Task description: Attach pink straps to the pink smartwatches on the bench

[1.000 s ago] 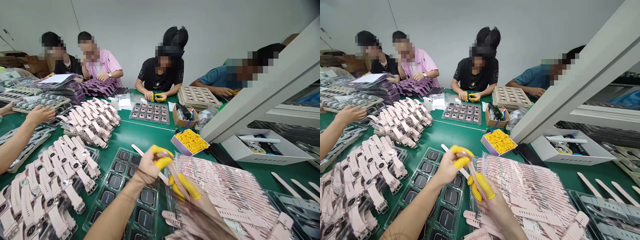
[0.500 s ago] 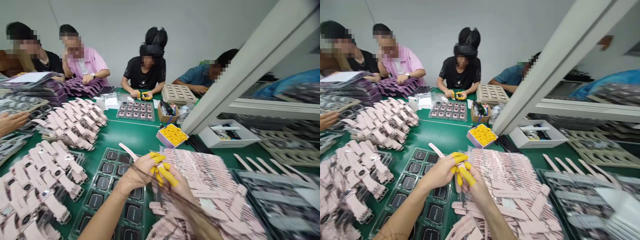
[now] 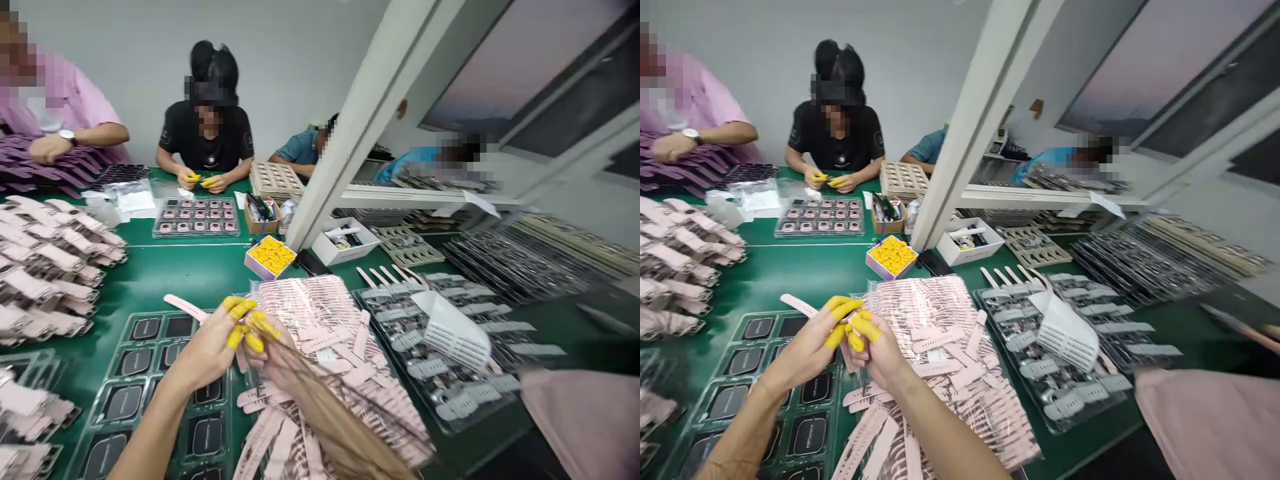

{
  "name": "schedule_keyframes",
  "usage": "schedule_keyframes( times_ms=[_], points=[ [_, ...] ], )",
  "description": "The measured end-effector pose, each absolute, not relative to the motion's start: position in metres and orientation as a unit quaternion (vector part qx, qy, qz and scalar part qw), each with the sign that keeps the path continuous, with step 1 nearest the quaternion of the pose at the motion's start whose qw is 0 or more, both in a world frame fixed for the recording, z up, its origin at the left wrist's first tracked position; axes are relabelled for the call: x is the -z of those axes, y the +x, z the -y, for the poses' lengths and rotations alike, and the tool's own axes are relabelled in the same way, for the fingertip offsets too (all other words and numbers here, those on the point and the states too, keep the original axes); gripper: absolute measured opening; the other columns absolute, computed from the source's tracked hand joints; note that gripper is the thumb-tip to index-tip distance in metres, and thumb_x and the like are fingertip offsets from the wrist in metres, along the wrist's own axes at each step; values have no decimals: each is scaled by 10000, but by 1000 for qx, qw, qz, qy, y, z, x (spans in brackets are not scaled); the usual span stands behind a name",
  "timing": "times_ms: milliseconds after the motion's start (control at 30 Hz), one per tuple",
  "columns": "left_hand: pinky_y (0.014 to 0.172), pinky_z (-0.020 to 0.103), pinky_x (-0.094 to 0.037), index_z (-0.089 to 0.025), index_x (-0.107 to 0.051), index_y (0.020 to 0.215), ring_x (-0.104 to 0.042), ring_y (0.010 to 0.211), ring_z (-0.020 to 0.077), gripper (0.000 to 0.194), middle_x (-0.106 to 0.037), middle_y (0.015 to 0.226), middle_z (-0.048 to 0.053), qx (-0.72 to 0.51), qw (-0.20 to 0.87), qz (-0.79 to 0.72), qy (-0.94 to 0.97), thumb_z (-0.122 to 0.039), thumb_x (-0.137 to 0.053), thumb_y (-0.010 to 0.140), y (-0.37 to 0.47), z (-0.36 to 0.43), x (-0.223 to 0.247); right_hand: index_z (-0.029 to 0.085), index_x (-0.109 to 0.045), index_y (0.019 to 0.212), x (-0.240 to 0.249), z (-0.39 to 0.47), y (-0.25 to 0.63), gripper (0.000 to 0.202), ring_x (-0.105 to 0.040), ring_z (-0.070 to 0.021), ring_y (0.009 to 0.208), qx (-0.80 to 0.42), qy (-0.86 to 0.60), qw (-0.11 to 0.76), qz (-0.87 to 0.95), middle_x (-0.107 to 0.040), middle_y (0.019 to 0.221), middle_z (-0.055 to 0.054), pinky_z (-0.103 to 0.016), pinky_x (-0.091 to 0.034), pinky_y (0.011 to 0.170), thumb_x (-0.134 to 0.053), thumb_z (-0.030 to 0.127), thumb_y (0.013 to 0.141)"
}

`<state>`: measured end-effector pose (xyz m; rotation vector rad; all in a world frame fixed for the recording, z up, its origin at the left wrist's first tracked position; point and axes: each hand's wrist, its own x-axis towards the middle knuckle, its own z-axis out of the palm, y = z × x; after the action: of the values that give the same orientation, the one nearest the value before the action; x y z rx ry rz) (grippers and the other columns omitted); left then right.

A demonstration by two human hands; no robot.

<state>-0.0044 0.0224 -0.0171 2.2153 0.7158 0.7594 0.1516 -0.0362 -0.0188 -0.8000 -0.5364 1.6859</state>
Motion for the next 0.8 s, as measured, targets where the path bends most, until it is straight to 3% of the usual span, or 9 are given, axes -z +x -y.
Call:
schedule_keyframes(
  times_ms=[133,367,467,633,800],
  points=[
    [1196,406,-469,-230,-567,1466,-581,1367,255,454,-604,1464,95,-275,286,-277,875,-267,-370,1058,-11,-28,27,207,-531,750,15,32,156,375,-236,-37,388,-722,-346,552,234,-432,488,111,-212,-150,398,-824,440,756],
    [965,423,-605,-197,-645,1276,-689,1147,309,373,-678,1272,139,-257,91,-249,929,-348,-444,1000,-21,-48,55,229,-479,718,12,27,166,353,-219,-28,345,-757,-361,481,257,-412,464,129,-200,-137,370,-804,365,693],
    [934,404,-615,-200,-630,1288,-681,1181,313,373,-669,1308,139,-228,101,-240,938,-325,-428,1000,-29,-51,56,228,-490,732,8,28,167,280,-218,-29,340,-756,-365,471,272,-408,460,132,-186,-158,363,-747,338,719],
    [1014,338,-591,-256,-534,1437,-627,1313,267,445,-598,1470,82,-211,166,-243,932,-297,-391,1018,-34,-51,48,207,-547,765,4,30,170,145,-236,-40,337,-750,-364,475,281,-422,471,120,-176,-183,356,-657,284,820],
    [1099,365,-547,-271,-499,1479,-586,1374,266,464,-548,1540,65,-188,178,-262,930,-306,-382,1031,-33,-52,45,209,-488,711,7,26,174,196,-210,-34,342,-803,-292,464,234,-380,467,124,-172,-177,364,-659,205,807]
  ],
)
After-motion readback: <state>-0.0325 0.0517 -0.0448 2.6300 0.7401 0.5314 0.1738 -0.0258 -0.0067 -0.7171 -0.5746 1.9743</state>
